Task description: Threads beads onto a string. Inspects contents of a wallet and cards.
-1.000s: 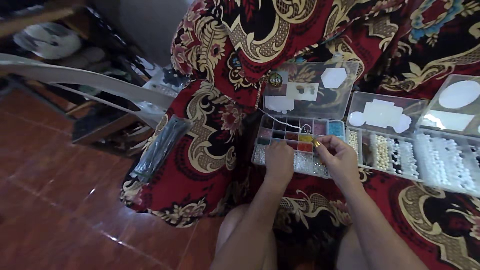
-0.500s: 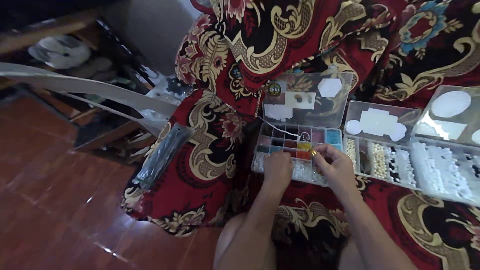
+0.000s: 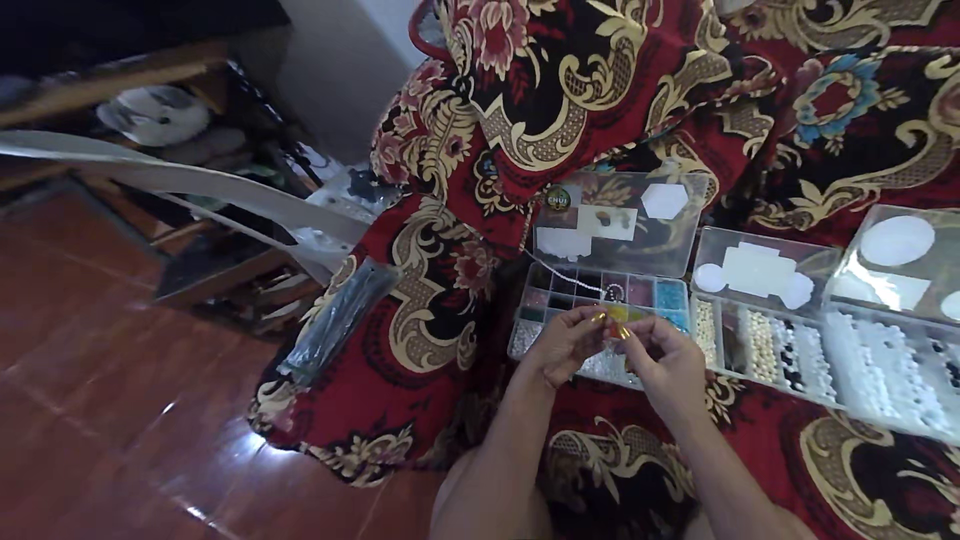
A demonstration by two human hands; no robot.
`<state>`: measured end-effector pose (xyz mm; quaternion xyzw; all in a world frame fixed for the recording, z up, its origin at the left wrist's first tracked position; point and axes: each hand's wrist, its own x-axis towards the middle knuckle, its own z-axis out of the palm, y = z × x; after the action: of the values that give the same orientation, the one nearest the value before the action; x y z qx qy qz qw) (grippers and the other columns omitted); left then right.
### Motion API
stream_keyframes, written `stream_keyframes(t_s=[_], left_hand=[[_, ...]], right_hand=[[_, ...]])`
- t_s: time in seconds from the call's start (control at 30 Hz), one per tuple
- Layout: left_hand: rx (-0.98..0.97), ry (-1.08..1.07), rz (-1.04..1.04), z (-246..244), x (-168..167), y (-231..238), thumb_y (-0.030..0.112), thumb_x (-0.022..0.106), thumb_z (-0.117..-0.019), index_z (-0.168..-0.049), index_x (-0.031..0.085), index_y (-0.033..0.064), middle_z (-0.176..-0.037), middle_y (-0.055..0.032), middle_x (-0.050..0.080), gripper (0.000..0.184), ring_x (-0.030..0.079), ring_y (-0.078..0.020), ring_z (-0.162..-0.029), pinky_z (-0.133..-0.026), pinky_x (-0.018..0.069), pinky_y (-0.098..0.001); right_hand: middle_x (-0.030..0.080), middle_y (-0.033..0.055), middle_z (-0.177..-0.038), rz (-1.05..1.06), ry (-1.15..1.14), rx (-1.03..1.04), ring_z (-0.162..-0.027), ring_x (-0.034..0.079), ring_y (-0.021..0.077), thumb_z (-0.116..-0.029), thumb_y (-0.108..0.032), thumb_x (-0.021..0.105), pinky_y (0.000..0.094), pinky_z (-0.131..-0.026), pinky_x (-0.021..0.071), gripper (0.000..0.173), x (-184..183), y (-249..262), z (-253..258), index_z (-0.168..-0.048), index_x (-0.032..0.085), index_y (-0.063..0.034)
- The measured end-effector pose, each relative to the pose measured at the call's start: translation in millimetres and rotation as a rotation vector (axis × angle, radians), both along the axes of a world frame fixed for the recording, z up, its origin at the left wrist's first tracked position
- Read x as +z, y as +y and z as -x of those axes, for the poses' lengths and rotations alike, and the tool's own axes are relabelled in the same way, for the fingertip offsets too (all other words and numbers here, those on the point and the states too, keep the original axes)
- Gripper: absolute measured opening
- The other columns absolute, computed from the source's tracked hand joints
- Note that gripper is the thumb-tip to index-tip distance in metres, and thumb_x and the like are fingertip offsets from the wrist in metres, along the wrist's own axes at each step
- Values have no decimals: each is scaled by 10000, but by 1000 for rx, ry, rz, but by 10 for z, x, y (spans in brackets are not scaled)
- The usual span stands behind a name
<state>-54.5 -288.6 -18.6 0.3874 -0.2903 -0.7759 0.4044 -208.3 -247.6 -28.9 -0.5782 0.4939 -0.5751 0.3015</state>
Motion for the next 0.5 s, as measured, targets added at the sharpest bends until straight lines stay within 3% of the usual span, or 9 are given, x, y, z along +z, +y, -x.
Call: stream_keyframes(t_s=[0.2, 0.5], left_hand=[[-106, 139, -6, 16, -77, 10, 56, 366, -1082, -1031, 603, 104, -907, 15, 712, 247, 690, -83, -800, -795, 584, -264], [-125, 203, -41, 55, -90, 31, 71, 343, -1085, -1012, 600, 108, -907, 1, 720, 270, 703, -105, -824, -806, 587, -285]], right_hand=[[694, -48, -718, 106, 11, 1, -560, 618, -37, -897, -124, 630, 142, -520, 540, 118, -33, 23, -66, -901, 692, -25], [685, -46, -714, 161, 107, -39, -593, 618, -54, -887, -135, 631, 122, -564, 537, 123, -54, 22, -72, -887, 698, -32]])
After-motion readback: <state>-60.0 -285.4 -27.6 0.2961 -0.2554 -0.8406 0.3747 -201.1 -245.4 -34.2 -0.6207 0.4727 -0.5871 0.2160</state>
